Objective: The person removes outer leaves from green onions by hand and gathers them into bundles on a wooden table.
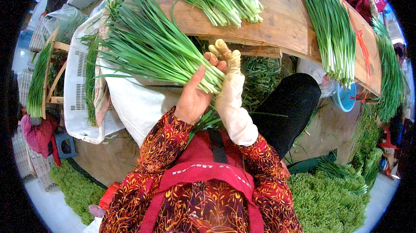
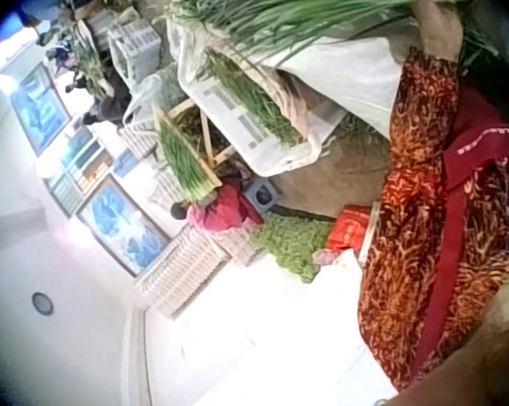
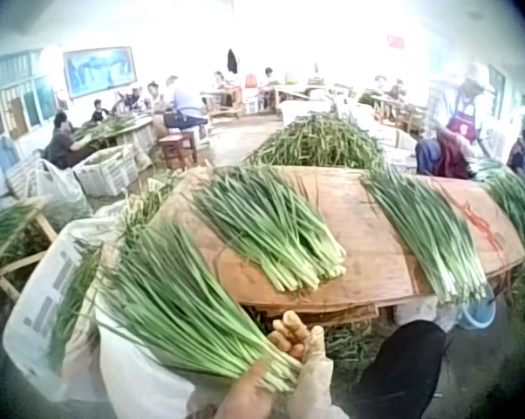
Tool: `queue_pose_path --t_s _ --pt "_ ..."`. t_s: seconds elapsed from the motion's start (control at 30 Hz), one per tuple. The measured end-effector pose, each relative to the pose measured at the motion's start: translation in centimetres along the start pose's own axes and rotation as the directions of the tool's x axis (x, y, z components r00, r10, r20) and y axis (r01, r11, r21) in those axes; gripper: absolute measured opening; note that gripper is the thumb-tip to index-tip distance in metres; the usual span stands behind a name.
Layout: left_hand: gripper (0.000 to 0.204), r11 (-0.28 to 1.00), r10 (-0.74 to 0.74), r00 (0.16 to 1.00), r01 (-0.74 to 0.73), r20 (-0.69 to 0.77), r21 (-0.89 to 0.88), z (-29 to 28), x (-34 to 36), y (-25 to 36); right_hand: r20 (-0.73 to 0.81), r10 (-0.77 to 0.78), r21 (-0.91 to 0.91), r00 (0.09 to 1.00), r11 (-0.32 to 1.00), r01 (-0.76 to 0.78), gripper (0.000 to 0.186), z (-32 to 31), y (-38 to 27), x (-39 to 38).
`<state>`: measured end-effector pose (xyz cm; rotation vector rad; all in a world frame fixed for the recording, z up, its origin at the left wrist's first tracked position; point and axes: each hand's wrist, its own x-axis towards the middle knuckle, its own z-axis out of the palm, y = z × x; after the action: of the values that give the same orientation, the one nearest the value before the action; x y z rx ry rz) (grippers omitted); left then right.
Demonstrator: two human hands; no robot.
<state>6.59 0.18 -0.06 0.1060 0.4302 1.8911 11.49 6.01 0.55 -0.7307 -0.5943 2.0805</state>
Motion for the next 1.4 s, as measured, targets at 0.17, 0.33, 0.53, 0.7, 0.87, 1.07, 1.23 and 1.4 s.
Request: queue_pose_path --t_s 0.17,0.33,0.53,0.7,0.87,1.07,1.23,1.4 --pt "0.026 0.999 0.007 0.999 -0.005 0.046 -0.048 0.3 0.1 -0.1 0.048 -0.035 -0.098 0.998 0.994 0.040 0.035 -0.2 -0.9 0.0" --pt "0.023 0.999 0.010 0.999 -0.009 -0.034 0.045 1.3 0.0 0.6 0.427 -0.433 -0.651 0.794 0.462 0.602 0.022 -2.0 -4.2 -1.8" --pt "0.026 0.997 0.006 0.995 0.002 -0.099 0.076 1.0 0.2 0.5 0.556 -0.104 -0.831 0.824 -0.082 0.550 0.016 -1.3 -5.6 -2.3" --pt "0.031 0.997 -0.047 0.998 0.049 -0.033 0.057 -0.3 0.2 0.6 0.359 -0.120 -0.880 0.926 0.286 0.379 0.011 -1.9 -4.6 -2.2" --pt "0.030 0.996 -0.063 0.998 0.064 -0.010 0.063 -1.0 -0.1 0.9 0.165 -0.011 -0.836 0.986 0.529 0.146 0.013 -1.4 -5.2 -2.4" --pt "0.030 0.985 -0.026 0.999 0.030 -0.027 0.171 -1.6 -0.6 1.1 0.160 -0.039 -0.788 0.986 0.597 0.151 0.011 -2.2 -6.4 -2.0" --pt "0.025 0.986 0.000 0.996 0.014 -0.086 0.164 -1.7 -0.4 0.9 0.136 0.032 -0.868 0.990 0.487 0.103 0.013 -2.7 -6.7 -2.3" --pt "0.023 0.961 0.021 0.988 0.022 -0.155 0.274 -1.2 -0.6 1.1 0.298 0.000 -0.930 0.955 0.224 0.290 0.013 -2.0 -6.8 -2.0"
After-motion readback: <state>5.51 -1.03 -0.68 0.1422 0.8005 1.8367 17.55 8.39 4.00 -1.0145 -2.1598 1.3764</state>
